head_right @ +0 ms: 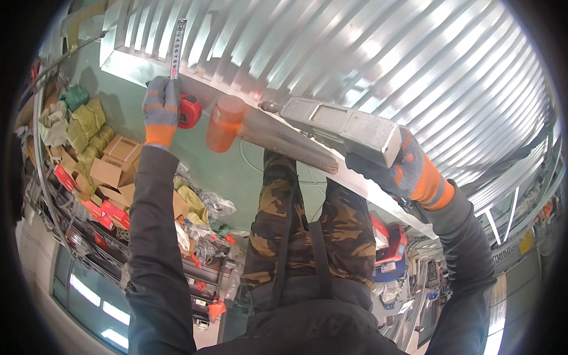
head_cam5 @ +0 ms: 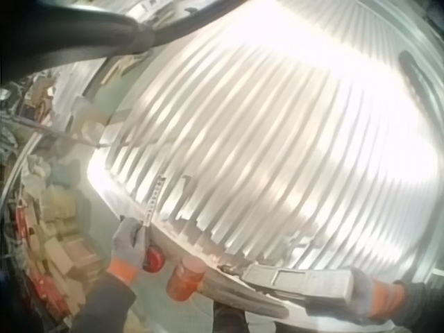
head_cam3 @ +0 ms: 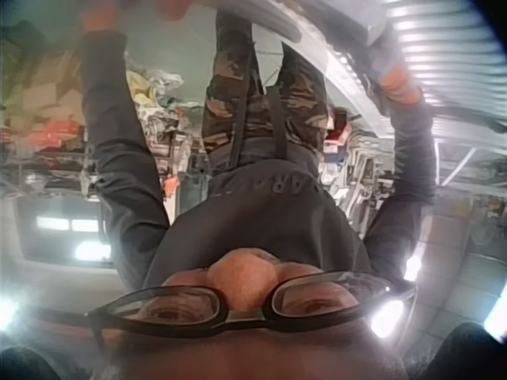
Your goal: The person welds a metal strip to the edge of a large corrugated metal panel using a handheld welding torch. They repeatedly measure the seam with a tape measure and tap the panel with a rubber mallet to align the joint before welding. The person works on the panel while standing in a workshop.
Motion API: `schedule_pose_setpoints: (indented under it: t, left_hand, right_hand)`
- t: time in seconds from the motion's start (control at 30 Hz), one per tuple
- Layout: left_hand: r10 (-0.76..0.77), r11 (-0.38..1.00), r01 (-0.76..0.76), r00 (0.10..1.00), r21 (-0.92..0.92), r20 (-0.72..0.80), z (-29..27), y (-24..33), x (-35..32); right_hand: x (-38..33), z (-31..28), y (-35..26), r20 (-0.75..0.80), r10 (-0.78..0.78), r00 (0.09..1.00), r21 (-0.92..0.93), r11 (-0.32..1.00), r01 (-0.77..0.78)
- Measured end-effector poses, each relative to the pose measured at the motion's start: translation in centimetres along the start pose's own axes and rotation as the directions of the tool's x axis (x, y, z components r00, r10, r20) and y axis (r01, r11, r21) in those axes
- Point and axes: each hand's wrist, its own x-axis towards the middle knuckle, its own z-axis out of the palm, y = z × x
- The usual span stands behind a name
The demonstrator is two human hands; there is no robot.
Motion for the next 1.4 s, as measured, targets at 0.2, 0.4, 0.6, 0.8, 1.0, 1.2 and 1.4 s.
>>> schedule_pose_setpoints:
  t: [0.2,0.4,0.6,0.8,1.0,1.2,1.4]
  left_hand:
    - [0.017,1.0,-0.017,1.0,-0.003,-0.015,0.1,-0.3,0.0]
    - [0.06,0.997,-0.06,0.998,0.042,-0.009,0.1,-0.5,0.0]
    - [0.002,1.0,-0.002,1.0,-0.023,-0.026,0.5,-0.7,-0.1]
    - [-0.014,1.0,0.014,1.0,0.012,-0.01,0.4,-0.1,-0.1]
    - [-0.008,1.0,0.008,1.0,-0.006,-0.012,0.5,-0.5,-0.1]
    - [0.036,0.999,-0.035,0.999,0.03,-0.014,0.8,-1.4,0.0]
    - [0.07,0.994,-0.069,0.997,0.09,-0.015,0.7,-1.0,0.1]
  right_hand:
    - [-0.1,-0.2,0.1,-0.02,0.048,0.999,-0.061,0.997,-0.049]
    - [0.0,0.2,-0.6,-0.021,0.093,0.995,-0.138,0.986,-0.095]
    - [0.1,0.5,-0.3,-0.017,0.035,0.999,-0.024,0.999,-0.036]
    - [0.3,1.9,-1.2,-0.104,0.046,0.994,-0.223,0.972,-0.069]
    - [-0.6,-0.3,-0.3,-0.106,0.148,0.983,-0.15,0.975,-0.163]
    - [-1.3,-1.6,0.2,-0.147,0.256,0.956,-0.029,0.965,-0.262]
    - [-1.7,0.1,0.0,-0.109,0.054,0.993,-0.179,0.981,-0.073]
